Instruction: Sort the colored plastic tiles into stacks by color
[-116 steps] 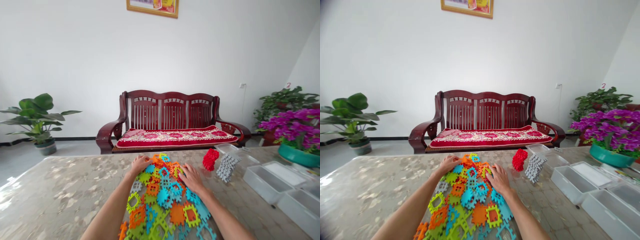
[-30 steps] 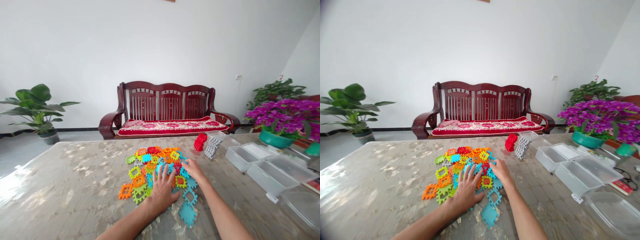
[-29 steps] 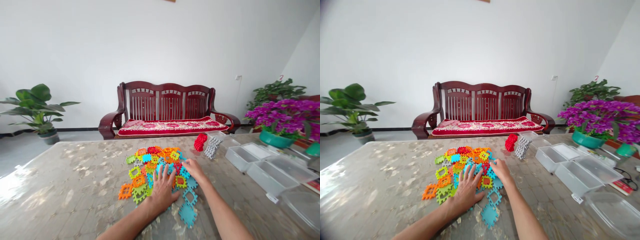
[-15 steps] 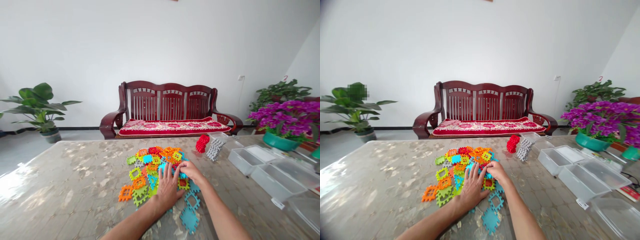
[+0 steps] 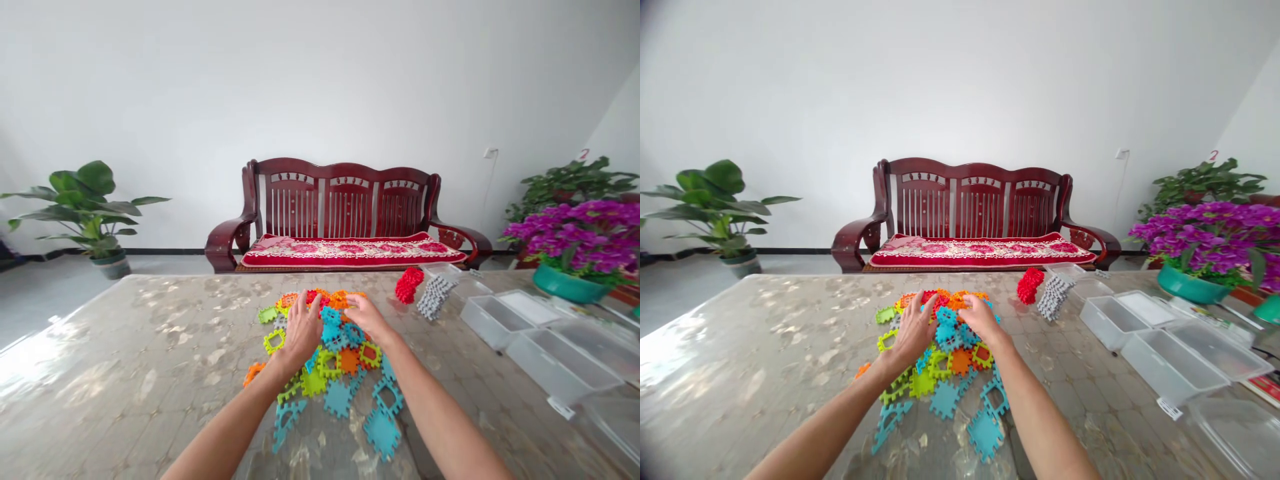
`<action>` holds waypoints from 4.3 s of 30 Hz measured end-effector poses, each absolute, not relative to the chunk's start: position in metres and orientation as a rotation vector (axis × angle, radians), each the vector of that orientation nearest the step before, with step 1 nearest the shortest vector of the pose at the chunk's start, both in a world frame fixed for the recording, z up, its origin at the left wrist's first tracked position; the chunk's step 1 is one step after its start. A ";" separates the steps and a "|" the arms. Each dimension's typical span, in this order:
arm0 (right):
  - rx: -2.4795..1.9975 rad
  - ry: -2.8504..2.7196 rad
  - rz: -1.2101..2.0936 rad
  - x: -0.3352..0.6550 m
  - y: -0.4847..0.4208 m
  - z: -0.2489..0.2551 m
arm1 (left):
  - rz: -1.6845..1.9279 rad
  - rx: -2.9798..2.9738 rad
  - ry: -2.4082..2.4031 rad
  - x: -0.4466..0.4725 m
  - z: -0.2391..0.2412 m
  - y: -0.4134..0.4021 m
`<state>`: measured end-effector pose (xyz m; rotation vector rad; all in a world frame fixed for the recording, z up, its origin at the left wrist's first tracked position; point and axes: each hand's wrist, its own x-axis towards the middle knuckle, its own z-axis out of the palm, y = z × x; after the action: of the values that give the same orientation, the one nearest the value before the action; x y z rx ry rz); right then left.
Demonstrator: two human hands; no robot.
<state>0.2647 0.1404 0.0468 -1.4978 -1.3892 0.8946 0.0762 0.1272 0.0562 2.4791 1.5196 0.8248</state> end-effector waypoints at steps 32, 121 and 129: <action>-2.085 -1.875 0.527 0.306 0.071 0.034 | 0.123 2.781 0.952 0.062 0.048 0.058; -1.706 -2.388 0.353 0.222 0.039 0.044 | 0.191 2.664 1.199 -0.028 0.052 0.084; -1.679 -2.349 0.431 0.221 0.045 0.043 | 0.107 2.611 1.218 -0.020 0.052 0.090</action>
<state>0.2213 0.0448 0.0430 -1.6794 -2.3488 0.4310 -0.0204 0.0904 0.0516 2.6109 1.2182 0.1073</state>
